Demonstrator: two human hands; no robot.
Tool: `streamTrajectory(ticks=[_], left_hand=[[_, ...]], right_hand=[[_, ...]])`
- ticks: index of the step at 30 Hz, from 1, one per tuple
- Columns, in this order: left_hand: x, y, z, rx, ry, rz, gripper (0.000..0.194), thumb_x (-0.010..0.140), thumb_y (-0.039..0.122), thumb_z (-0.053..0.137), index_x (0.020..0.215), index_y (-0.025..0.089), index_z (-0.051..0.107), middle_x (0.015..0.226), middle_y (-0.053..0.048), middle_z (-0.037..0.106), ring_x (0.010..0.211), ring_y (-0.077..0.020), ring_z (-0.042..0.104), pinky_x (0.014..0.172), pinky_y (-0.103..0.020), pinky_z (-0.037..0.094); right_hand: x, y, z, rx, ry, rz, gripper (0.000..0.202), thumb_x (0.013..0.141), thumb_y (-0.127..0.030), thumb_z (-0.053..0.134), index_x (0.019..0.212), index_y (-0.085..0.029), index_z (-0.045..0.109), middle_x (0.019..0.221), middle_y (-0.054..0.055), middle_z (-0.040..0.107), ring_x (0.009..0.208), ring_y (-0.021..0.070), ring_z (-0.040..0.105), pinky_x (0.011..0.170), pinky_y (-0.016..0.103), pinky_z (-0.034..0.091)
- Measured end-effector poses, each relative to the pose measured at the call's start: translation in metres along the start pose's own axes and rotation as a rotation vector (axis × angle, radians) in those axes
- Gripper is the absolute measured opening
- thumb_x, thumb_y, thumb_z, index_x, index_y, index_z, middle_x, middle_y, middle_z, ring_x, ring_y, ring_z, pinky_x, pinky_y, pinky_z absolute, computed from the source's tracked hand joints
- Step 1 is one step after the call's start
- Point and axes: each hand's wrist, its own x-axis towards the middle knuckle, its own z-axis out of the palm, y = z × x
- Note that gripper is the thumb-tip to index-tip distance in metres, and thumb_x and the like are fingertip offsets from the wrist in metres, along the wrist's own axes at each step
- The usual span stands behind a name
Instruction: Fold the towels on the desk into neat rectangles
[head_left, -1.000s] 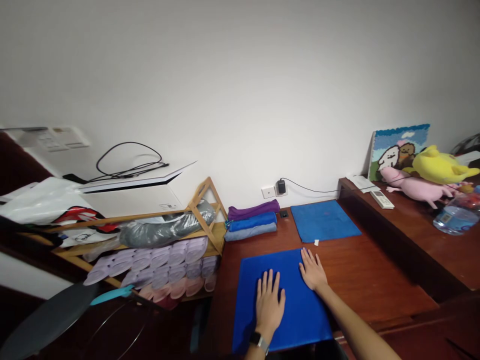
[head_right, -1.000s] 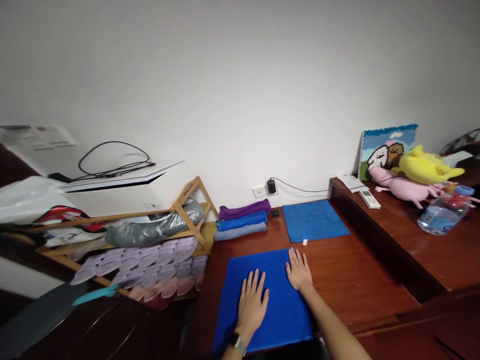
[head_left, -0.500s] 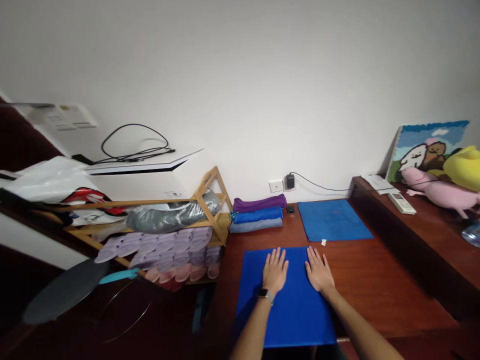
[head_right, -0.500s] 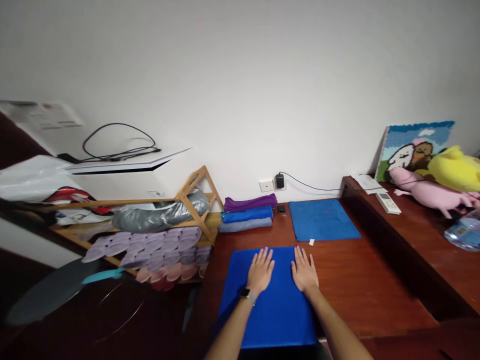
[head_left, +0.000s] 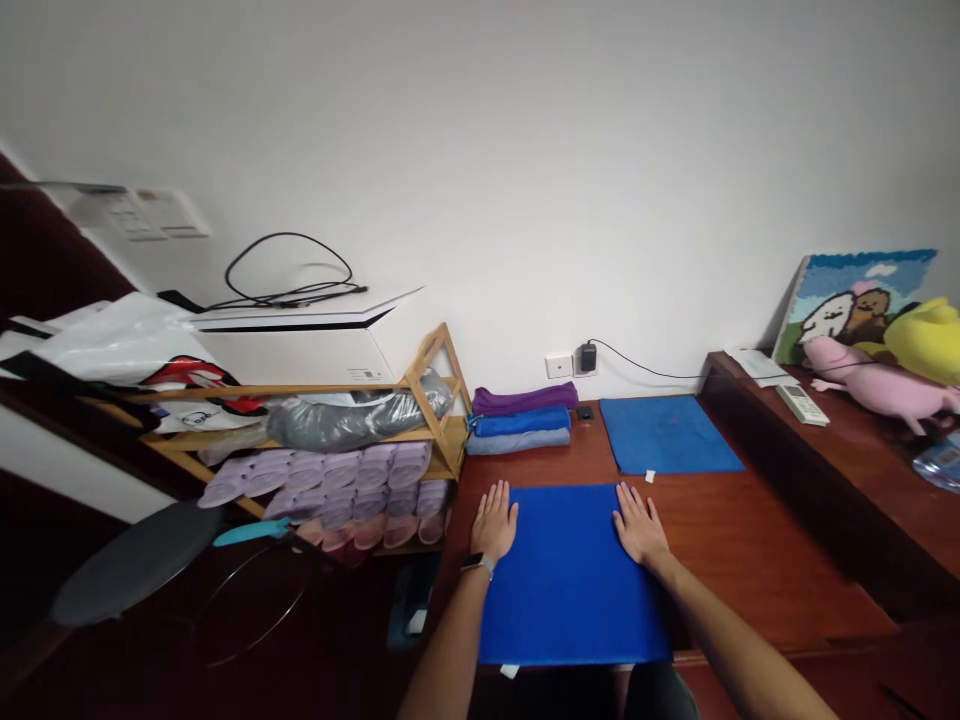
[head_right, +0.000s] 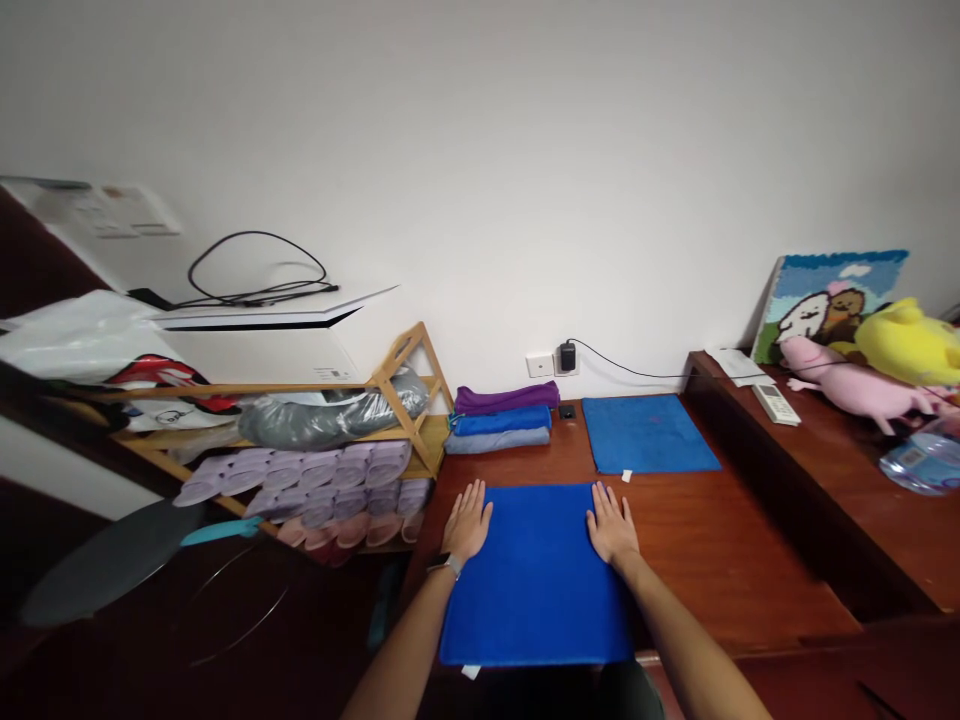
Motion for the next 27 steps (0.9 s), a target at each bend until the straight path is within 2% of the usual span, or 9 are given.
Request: streamTrajectory(ticks=[5, 11, 13, 16, 18, 21, 23, 25, 27], left_hand=[[0.006, 0.005, -0.008, 0.010, 0.007, -0.008, 0.064, 0.107, 0.044, 0.023, 0.165, 0.016, 0.031, 0.167, -0.011, 0.040, 0.157, -0.0273, 0.031, 0.130, -0.050, 0.023], [0.005, 0.004, -0.014, 0.039, 0.026, -0.040, 0.064, 0.107, 0.043, 0.024, 0.165, 0.016, 0.032, 0.169, -0.010, 0.036, 0.158, -0.0266, 0.030, 0.130, -0.050, 0.022], [0.005, 0.010, -0.018, 0.044, 0.057, -0.019, 0.064, 0.107, 0.041, 0.025, 0.165, 0.016, 0.031, 0.168, -0.011, 0.038, 0.158, -0.0265, 0.030, 0.131, -0.050, 0.022], [0.005, 0.049, -0.020, 0.006, 0.122, 0.083, 0.062, 0.108, 0.038, 0.024, 0.166, 0.017, 0.026, 0.168, -0.010, 0.038, 0.159, -0.0256, 0.029, 0.131, -0.050, 0.022], [0.005, 0.097, -0.014, -0.054, 0.123, 0.195, 0.062, 0.109, 0.039, 0.023, 0.167, 0.018, 0.023, 0.170, -0.008, 0.035, 0.159, -0.0238, 0.026, 0.131, -0.048, 0.022], [0.003, 0.175, 0.004, -0.164, 0.052, 0.332, 0.063, 0.110, 0.044, 0.020, 0.167, 0.018, 0.023, 0.171, -0.007, 0.032, 0.160, -0.0217, 0.025, 0.131, -0.046, 0.023], [0.003, 0.208, 0.016, -0.217, -0.005, 0.345, 0.064, 0.110, 0.047, 0.018, 0.166, 0.019, 0.025, 0.170, -0.007, 0.035, 0.159, -0.0218, 0.026, 0.131, -0.046, 0.024], [0.004, 0.215, 0.022, -0.225, -0.046, 0.332, 0.065, 0.109, 0.050, 0.018, 0.167, 0.020, 0.025, 0.170, -0.007, 0.034, 0.160, -0.0218, 0.025, 0.131, -0.046, 0.023], [0.005, 0.192, 0.021, -0.192, -0.057, 0.307, 0.067, 0.109, 0.052, 0.020, 0.167, 0.020, 0.022, 0.171, -0.006, 0.031, 0.160, -0.0220, 0.022, 0.132, -0.046, 0.022]], right_hand=[[0.011, 0.000, -0.011, -0.021, -0.042, -0.030, 0.068, 0.105, -0.040, 0.018, 0.168, -0.016, 0.017, 0.175, 0.002, 0.016, 0.162, 0.0224, 0.011, 0.131, 0.047, 0.005], [0.017, 0.003, 0.001, 0.048, 0.052, -0.035, 0.068, 0.106, -0.048, 0.014, 0.168, -0.018, 0.013, 0.175, 0.002, 0.015, 0.163, 0.0205, 0.008, 0.131, 0.046, 0.005], [0.017, 0.005, 0.004, 0.057, 0.059, -0.040, 0.069, 0.106, -0.048, 0.014, 0.168, -0.017, 0.013, 0.175, 0.002, 0.015, 0.163, 0.0201, 0.008, 0.131, 0.046, 0.006], [0.017, 0.007, 0.005, 0.067, 0.062, -0.049, 0.069, 0.106, -0.048, 0.014, 0.168, -0.016, 0.013, 0.175, 0.002, 0.015, 0.163, 0.0195, 0.009, 0.131, 0.045, 0.006], [0.018, 0.008, 0.007, 0.069, 0.071, -0.051, 0.069, 0.107, -0.047, 0.013, 0.168, -0.016, 0.013, 0.175, 0.002, 0.015, 0.163, 0.0198, 0.009, 0.131, 0.045, 0.007], [0.020, 0.011, 0.011, 0.057, 0.081, -0.063, 0.067, 0.106, -0.043, 0.016, 0.168, -0.016, 0.015, 0.175, 0.003, 0.017, 0.162, 0.0209, 0.010, 0.131, 0.047, 0.008], [0.022, 0.013, 0.014, 0.047, 0.082, -0.074, 0.066, 0.106, -0.041, 0.018, 0.168, -0.018, 0.017, 0.175, 0.002, 0.017, 0.162, 0.0215, 0.010, 0.131, 0.047, 0.009], [0.022, 0.013, 0.016, 0.043, 0.078, -0.073, 0.066, 0.106, -0.040, 0.018, 0.168, -0.018, 0.018, 0.175, 0.002, 0.017, 0.162, 0.0220, 0.010, 0.131, 0.048, 0.009], [0.022, 0.013, 0.016, 0.047, 0.076, -0.066, 0.067, 0.106, -0.042, 0.016, 0.168, -0.017, 0.017, 0.175, 0.002, 0.017, 0.162, 0.0221, 0.011, 0.131, 0.048, 0.009]])
